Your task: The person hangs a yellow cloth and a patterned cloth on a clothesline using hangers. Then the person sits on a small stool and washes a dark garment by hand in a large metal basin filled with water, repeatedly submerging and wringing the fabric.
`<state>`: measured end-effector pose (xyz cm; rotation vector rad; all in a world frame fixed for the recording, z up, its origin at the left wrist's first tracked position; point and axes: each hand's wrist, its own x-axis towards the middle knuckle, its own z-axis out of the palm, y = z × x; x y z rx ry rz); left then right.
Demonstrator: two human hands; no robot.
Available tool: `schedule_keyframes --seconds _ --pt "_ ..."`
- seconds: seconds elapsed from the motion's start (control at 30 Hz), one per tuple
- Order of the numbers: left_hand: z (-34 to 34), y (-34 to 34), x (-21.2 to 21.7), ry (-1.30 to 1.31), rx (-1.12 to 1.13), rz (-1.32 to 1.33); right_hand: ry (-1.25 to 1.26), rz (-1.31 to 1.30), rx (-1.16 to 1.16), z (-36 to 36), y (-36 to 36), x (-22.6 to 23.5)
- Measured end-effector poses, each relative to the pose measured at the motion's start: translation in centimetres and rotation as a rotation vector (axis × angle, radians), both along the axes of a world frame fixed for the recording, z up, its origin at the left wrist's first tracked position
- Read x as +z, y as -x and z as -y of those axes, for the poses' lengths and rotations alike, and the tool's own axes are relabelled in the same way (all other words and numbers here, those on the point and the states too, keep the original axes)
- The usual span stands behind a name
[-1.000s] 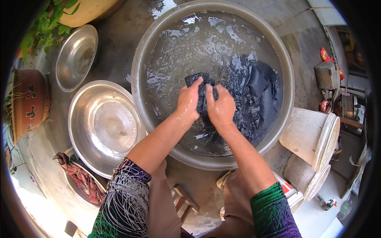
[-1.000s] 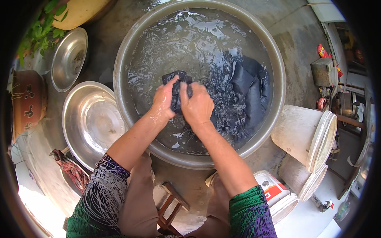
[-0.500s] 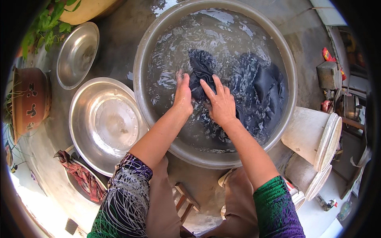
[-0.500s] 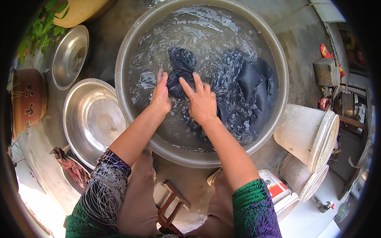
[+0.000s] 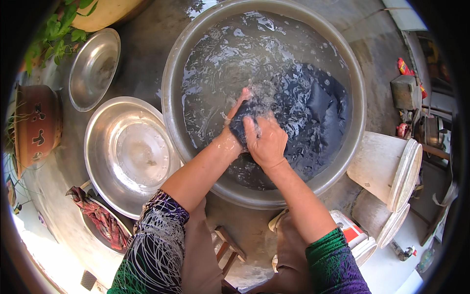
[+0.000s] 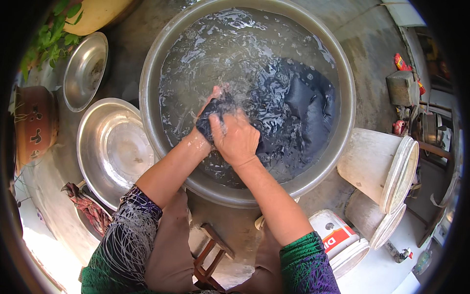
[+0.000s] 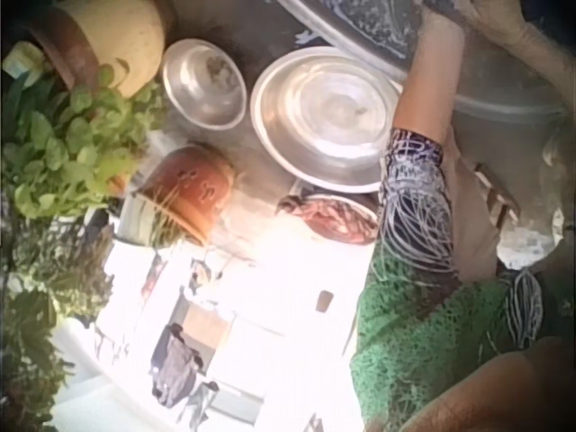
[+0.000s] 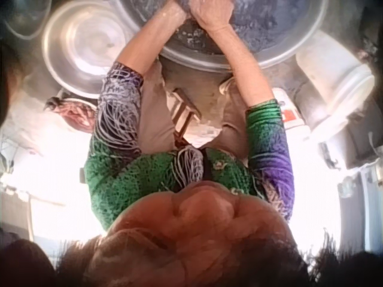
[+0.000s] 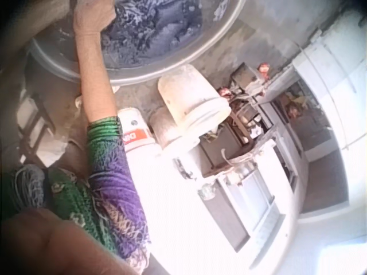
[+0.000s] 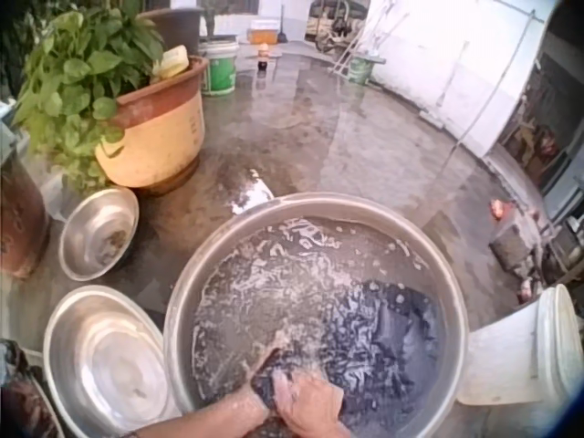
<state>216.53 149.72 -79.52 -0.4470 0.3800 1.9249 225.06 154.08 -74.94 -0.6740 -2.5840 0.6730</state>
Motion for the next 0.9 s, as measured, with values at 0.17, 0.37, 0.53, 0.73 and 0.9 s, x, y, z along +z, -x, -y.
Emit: schedule_keyframes --seconds 0.17,0.37,0.53,0.73,0.9 --pt "0.3 -1.7 0.5 0.256 -0.033 -0.237 0.239 0.412 -0.193 -5.2 0.8 -2.1" --pt "1.5 2.8 -1.0 0.560 0.089 -0.313 0.123 0.004 -0.152 -10.1 1.5 -3.7" --pt "1.0 1.2 -3.7 0.876 -0.056 -0.436 0.198 0.305 -0.099 -7.1 1.2 -4.7" --pt "2.0 3.7 -1.0 0.660 0.042 -0.383 1.031 -0.164 -0.397 -10.3 1.2 -4.4" --pt "1.8 3.2 0.4 0.384 -0.024 -0.212 0.342 -0.283 0.078 -5.0 1.6 2.1"
